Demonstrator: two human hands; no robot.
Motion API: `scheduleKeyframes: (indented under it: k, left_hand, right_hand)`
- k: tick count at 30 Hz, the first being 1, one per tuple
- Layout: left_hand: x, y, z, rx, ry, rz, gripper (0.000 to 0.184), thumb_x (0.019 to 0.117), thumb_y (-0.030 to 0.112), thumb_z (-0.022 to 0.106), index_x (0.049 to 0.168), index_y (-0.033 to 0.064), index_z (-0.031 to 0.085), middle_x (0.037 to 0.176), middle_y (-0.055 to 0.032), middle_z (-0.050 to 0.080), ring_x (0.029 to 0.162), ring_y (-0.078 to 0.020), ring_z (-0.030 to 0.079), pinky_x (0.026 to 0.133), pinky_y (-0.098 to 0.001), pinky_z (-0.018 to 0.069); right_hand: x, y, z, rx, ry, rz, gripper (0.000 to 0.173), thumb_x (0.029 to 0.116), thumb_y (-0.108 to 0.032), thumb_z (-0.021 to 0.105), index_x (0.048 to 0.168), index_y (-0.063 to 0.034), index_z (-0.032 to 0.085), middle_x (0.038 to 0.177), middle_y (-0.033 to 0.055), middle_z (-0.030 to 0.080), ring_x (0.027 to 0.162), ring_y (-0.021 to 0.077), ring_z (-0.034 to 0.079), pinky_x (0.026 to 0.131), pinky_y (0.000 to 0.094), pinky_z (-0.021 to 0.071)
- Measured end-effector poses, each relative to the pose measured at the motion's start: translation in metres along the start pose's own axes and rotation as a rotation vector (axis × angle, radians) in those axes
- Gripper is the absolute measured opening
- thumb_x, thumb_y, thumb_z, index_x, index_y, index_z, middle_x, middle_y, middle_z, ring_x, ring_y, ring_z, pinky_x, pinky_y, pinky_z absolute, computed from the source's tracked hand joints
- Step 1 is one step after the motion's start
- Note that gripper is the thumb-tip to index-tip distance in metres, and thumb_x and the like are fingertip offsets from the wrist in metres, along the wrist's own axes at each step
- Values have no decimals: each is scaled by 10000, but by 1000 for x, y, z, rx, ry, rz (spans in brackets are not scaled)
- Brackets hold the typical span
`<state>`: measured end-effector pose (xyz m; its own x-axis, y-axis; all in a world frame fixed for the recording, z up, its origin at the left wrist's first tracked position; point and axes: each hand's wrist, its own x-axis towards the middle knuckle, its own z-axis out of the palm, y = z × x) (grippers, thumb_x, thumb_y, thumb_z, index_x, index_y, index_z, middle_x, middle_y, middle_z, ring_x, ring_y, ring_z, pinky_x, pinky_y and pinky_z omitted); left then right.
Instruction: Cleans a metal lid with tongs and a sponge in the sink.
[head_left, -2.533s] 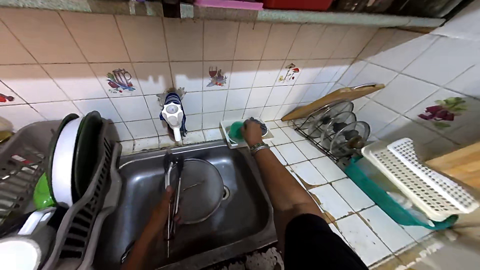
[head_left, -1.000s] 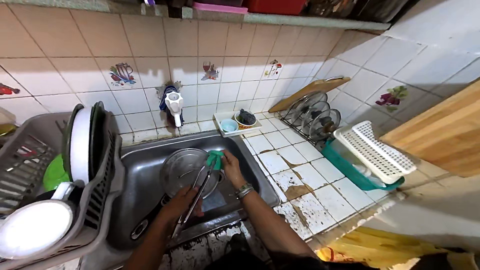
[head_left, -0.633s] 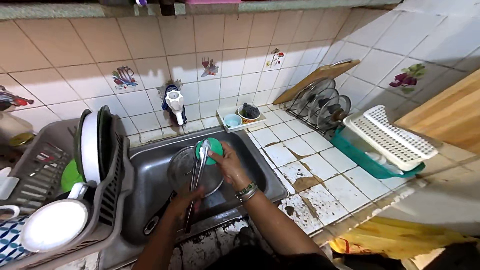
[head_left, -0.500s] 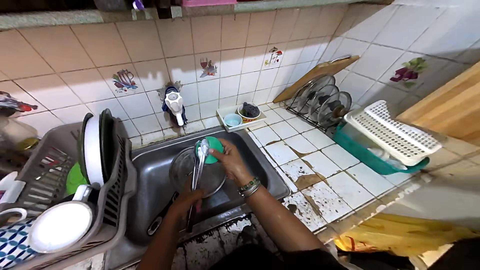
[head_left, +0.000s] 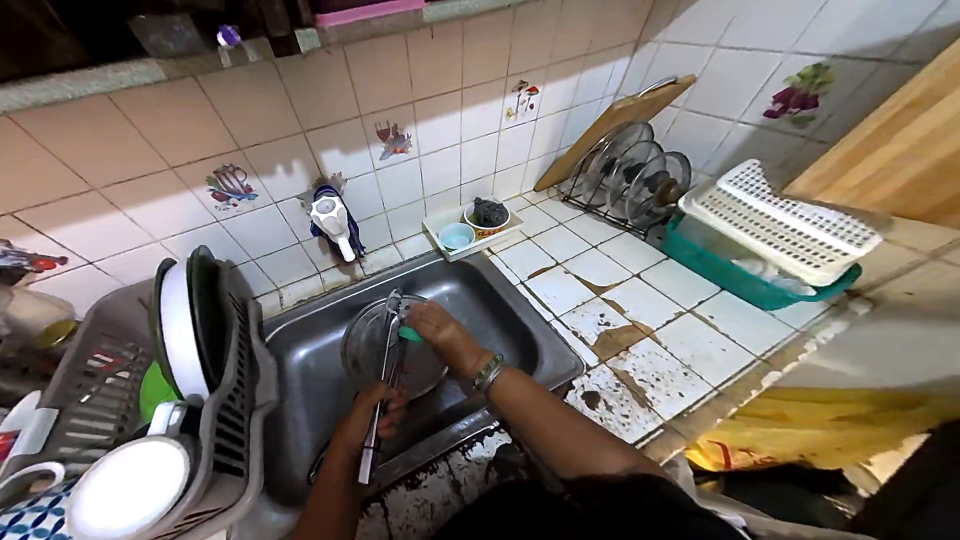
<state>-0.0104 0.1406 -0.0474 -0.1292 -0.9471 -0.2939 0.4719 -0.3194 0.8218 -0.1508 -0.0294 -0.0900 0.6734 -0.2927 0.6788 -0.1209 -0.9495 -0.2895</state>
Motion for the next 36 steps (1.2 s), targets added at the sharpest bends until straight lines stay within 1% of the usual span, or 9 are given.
scheduleKeyframes:
  k: [5,10,16,22,26,28,31,34,36]
  left_hand:
    - [-3,2,-8,69,50,-23,404,875,147,439,1277,110,453,636,97,491,392,41,396,351,-103,341]
    - [-2,-3,-9,90,92,-77,401,924,133,374,1320,102,435,627,89,480,398,32,394,356,-110,337]
    - [1,-2,4,159,76,-132,338,906,113,402,1236,82,467,605,98,458,395,34,378,354,-117,322]
    - [0,-4,4,151,65,-113,318,908,99,393,1220,105,453,607,102,450,389,36,378,347,-111,328]
    - [-1,-6,1,200,126,-137,222,995,148,343,1165,94,476,600,93,451,380,32,370,343,-114,334]
    - [-2,-3,1,228,193,-146,246,1103,219,300,1234,84,458,643,73,465,398,24,377,359,-118,350]
    - [3,-1,3,311,246,-141,265,1116,258,372,1262,55,461,682,24,524,426,-35,464,390,-177,450]
    - [4,-1,7,388,224,-50,158,1074,123,449,1187,25,502,703,-13,620,454,-79,559,432,-233,530]
    - [-1,1,9,396,255,6,89,1013,19,460,1045,35,541,638,14,587,421,-57,517,411,-209,504]
  right_hand:
    - [-5,-22,-1,-2,-32,-64,237,985,19,567,1157,46,728,1273,185,707,1279,385,623,1137,499,453]
    - [13,5,-14,-26,128,216,241,914,77,569,1074,61,749,1122,224,736,1079,384,710,982,494,558]
    - [-14,-10,-8,34,-119,41,200,959,61,552,1081,76,709,1176,235,706,1163,382,671,1041,461,523]
    - [-25,-13,4,69,35,-9,179,953,58,575,1035,67,734,1100,215,735,1098,352,705,1013,425,549]
    - [-15,16,-29,54,-122,340,270,936,83,535,1145,83,705,1182,255,707,1152,392,677,1038,484,518]
    - [1,20,-47,71,-12,500,299,935,104,531,1175,80,708,1174,264,707,1139,403,677,1036,499,512]
    - [14,-2,-45,95,220,333,307,914,113,549,1170,79,715,1215,245,705,1159,372,684,1031,468,539]
    - [-6,-41,-19,110,61,-50,267,969,50,573,1197,39,711,1281,184,699,1263,321,640,1131,437,472]
    - [-19,-46,-10,116,-86,-236,292,992,32,566,1264,36,674,1359,173,660,1354,325,570,1194,469,391]
